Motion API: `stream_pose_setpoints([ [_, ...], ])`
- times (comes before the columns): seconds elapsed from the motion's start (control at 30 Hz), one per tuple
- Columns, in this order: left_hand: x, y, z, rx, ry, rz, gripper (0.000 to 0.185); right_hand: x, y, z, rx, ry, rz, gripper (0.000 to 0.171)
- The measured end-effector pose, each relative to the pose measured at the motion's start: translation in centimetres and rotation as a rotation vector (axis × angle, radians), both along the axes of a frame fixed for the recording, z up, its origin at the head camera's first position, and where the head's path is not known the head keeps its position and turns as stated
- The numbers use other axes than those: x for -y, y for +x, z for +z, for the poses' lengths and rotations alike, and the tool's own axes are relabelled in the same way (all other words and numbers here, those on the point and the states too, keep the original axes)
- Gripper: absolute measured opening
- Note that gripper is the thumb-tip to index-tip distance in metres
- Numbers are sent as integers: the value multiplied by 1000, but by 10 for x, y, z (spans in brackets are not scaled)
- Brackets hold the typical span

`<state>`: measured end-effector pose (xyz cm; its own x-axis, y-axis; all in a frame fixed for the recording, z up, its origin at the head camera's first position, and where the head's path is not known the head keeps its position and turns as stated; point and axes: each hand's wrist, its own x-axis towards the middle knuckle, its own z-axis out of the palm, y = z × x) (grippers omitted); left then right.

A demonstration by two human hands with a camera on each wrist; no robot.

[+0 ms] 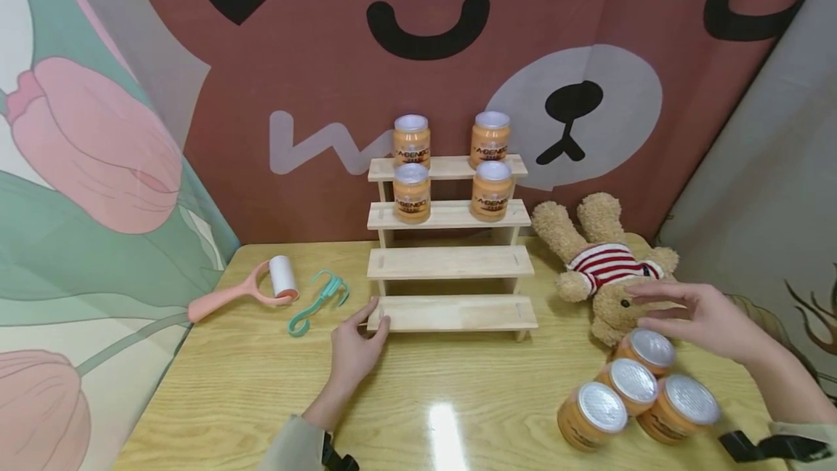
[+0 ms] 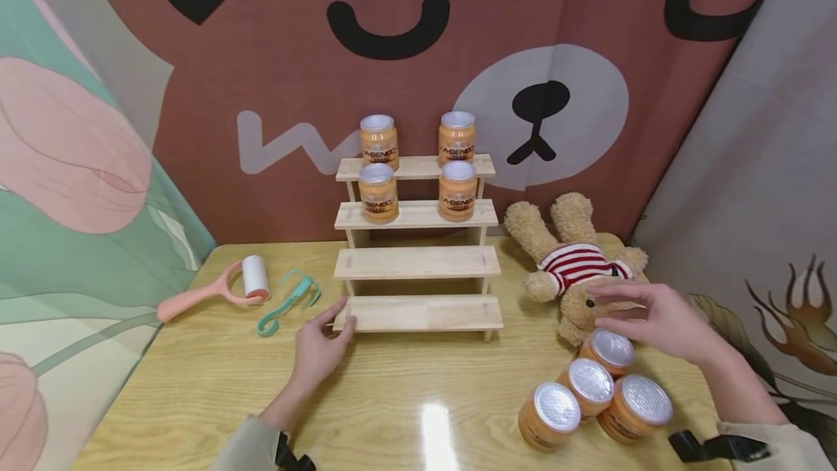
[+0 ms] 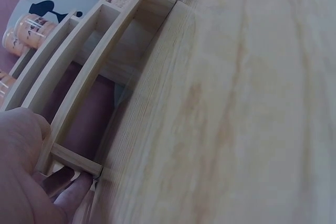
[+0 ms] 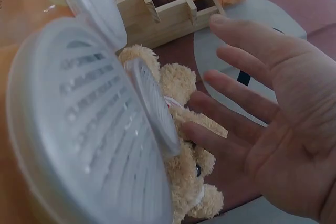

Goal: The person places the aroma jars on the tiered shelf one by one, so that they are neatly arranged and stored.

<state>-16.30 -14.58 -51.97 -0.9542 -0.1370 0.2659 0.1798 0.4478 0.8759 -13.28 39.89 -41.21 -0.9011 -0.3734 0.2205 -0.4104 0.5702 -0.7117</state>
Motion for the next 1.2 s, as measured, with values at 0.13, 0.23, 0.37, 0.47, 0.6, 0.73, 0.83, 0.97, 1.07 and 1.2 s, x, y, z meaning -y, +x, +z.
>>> stream_pose_setpoints([
  [0.13, 0, 0, 0, -3, 3, -2, 45, -6, 5, -4, 17, 47, 50, 44],
  [0.23, 0, 0, 0, -7, 6, -4, 45, -9, 8, -6, 12, 88, 64, 45],
  [0.37, 0, 0, 0, -9, 6, 0, 45, -10, 12, -8, 27, 140, 85, 47],
  [0.47, 0, 0, 1, -10, 7, 6, 44, -11, 15, -9, 13, 193, 101, 50],
  [0.6, 0, 1, 1, -11, 9, 7, 43, -16, 14, -12, 29, 213, 174, 54],
  [0.73, 0, 1, 1, 3, 15, -5, 45, -22, 11, -15, 107, 178, 240, 54],
  [0.83, 0, 0, 1, 5, 19, -10, 45, -21, 10, -15, 86, 183, 226, 53],
  [0.97, 0, 0, 2, 3, 8, -5, 45, -18, 10, -14, 32, 196, 198, 52],
  [1.07, -1, 1, 2, 1, -1, -3, 45, -13, 10, -10, 11, 223, 164, 53],
  [1.2, 0, 1, 2, -11, 6, -4, 44, -7, 5, 2, -13, 290, 114, 56],
])
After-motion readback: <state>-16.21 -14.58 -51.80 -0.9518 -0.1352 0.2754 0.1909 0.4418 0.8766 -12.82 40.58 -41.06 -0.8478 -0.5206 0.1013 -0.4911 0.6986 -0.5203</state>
